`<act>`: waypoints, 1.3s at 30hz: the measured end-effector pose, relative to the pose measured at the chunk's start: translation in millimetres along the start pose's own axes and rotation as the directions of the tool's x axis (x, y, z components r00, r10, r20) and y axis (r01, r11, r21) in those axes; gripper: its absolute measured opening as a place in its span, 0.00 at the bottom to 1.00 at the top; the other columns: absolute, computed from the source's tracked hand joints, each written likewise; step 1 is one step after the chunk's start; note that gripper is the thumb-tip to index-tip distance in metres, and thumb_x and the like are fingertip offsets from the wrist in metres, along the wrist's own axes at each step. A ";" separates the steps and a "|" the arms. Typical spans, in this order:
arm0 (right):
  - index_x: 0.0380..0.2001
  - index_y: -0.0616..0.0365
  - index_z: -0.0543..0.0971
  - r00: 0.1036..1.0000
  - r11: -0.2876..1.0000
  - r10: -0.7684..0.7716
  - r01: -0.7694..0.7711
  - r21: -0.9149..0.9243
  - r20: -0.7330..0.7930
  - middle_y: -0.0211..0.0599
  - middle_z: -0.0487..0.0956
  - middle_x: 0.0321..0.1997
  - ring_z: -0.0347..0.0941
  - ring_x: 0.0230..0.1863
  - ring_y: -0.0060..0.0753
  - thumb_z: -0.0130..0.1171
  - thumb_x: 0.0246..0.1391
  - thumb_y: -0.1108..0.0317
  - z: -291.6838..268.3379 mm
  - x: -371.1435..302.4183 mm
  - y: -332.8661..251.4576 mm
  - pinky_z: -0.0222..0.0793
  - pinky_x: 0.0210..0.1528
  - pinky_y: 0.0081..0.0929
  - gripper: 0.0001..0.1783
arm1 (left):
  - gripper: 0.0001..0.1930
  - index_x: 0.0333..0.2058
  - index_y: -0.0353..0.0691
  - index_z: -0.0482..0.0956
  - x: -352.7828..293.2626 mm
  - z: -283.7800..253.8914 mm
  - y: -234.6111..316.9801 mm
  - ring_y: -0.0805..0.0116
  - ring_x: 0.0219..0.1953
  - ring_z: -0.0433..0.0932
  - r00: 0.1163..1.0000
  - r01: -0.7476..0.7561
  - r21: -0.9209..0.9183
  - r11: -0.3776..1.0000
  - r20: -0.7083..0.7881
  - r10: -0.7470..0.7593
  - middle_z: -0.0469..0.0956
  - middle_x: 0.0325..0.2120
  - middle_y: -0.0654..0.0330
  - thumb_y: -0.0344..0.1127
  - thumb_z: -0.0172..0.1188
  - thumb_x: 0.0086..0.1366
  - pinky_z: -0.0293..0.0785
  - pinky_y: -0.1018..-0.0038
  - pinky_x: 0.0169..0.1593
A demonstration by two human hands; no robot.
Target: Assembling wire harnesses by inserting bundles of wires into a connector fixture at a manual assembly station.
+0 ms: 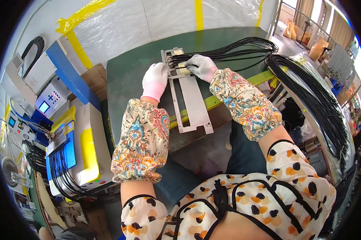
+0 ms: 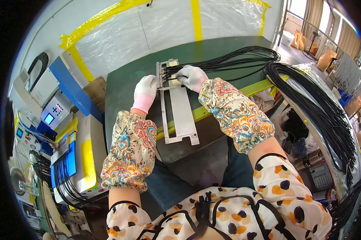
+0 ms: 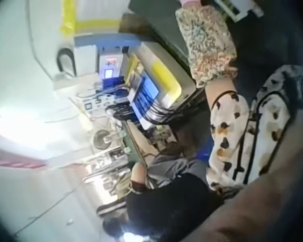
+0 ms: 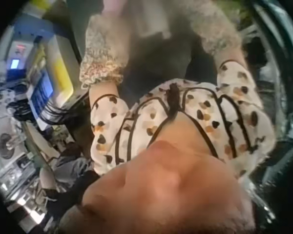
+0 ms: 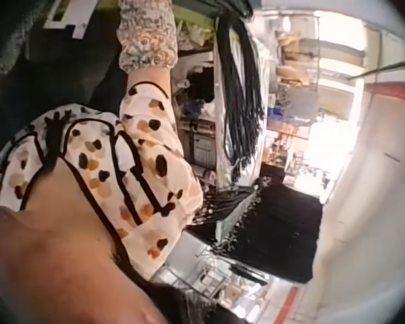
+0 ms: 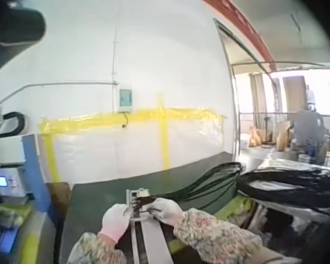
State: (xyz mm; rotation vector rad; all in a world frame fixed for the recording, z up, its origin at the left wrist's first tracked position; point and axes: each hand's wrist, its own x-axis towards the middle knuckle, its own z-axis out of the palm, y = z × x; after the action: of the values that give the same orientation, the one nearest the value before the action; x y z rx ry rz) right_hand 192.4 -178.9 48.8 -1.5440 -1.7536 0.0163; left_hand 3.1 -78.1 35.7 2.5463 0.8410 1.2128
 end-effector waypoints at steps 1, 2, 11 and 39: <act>0.33 0.55 0.80 1.000 0.996 -0.021 0.020 -0.084 -0.009 0.39 0.75 0.34 0.73 0.37 0.38 0.58 0.47 0.68 1.4 2.1 3.9 0.69 0.42 0.28 0.08 | 0.10 0.34 0.43 0.76 -0.5 3.6 -14.1 0.51 0.36 0.74 0.997 -0.036 -0.066 0.997 -0.074 0.031 0.75 0.31 0.54 0.40 0.50 0.61 0.71 0.62 0.40; 0.33 0.56 0.80 0.999 0.985 -0.033 0.030 -0.172 -0.016 0.39 0.76 0.34 0.73 0.38 0.39 0.58 0.47 0.68 -0.5 1.2 7.3 0.69 0.43 0.29 0.08 | 0.10 0.38 0.44 0.76 -1.1 3.2 -16.9 0.51 0.37 0.75 1.000 -0.001 -0.070 0.998 -0.025 -0.001 0.77 0.32 0.54 0.35 0.50 0.60 0.71 0.64 0.42; 0.32 0.55 0.80 0.986 0.984 -0.114 0.129 -0.124 0.123 0.40 0.77 0.32 0.72 0.39 0.43 0.57 0.46 0.67 -11.3 10.0 13.1 0.69 0.42 0.33 0.09 | 0.14 0.42 0.40 0.75 -0.5 -11.2 -13.0 0.54 0.40 0.76 0.973 0.050 -0.116 0.992 0.231 -0.022 0.77 0.35 0.51 0.27 0.51 0.54 0.71 0.68 0.45; 0.40 0.54 0.78 0.978 0.926 0.019 0.062 -0.373 0.209 0.39 0.79 0.34 0.76 0.35 0.36 0.55 0.52 0.65 9.6 38.2 56.3 0.70 0.41 0.28 0.12 | 0.24 0.54 0.67 0.66 -19.5 -6.5 28.8 0.57 0.49 0.70 0.947 -0.193 0.469 0.862 0.317 0.040 0.70 0.44 0.55 0.32 0.42 0.62 0.69 0.66 0.51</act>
State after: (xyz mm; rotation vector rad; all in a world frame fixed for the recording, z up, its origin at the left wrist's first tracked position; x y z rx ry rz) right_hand 235.8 -127.5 35.2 -1.8524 -2.0283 -0.1877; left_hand 0.1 -113.2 38.8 3.1237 1.0408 0.6591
